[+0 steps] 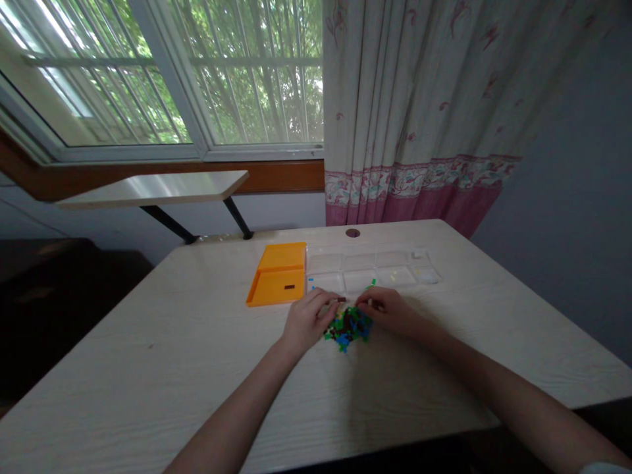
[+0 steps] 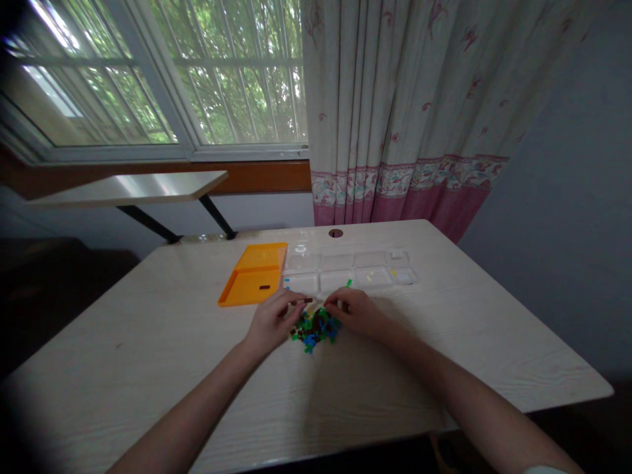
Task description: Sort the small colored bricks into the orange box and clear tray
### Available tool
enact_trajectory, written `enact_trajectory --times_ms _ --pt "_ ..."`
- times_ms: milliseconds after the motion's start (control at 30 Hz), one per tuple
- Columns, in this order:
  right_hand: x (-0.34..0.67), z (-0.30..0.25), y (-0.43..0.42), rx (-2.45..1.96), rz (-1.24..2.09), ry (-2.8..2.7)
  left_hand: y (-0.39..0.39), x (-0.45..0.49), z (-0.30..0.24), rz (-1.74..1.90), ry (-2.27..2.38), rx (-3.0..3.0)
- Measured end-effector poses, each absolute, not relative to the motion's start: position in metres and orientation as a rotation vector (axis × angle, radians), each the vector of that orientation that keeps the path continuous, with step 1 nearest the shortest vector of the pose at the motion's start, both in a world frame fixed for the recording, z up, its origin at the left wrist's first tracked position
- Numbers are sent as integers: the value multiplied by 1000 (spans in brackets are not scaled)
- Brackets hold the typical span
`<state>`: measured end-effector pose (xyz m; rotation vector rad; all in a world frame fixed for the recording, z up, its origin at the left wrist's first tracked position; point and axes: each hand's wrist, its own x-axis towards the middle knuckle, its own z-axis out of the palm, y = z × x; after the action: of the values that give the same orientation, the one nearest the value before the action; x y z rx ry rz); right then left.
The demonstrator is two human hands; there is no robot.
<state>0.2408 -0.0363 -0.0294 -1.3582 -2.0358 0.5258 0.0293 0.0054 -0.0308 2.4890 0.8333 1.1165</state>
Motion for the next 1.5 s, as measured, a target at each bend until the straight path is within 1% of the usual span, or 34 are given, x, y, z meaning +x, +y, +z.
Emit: enact_trajectory --times_ms 133,267,500,1133,1300,1400,1500 --pt "252 -31 -33 -1390 349 -2171 12 25 -30 1323 1026 2341" --pt "254 -34 -33 -1386 321 -2252 15 22 -30 1412 1085 2280" --pt "245 -32 -35 -1294 384 -2400 12 24 -31 1373 1042 2290" --pt "246 -34 -35 -1270 436 -2369 10 24 -28 1377 1033 2306" --pt "245 -34 -34 -1254 439 -2367 13 20 -27 1311 1047 2409" --pt "245 -34 -35 -1261 449 -2356 19 13 -23 1263 1163 2560" --pt "244 -33 -35 -1271 461 -2358 26 5 -17 1199 1499 2639"
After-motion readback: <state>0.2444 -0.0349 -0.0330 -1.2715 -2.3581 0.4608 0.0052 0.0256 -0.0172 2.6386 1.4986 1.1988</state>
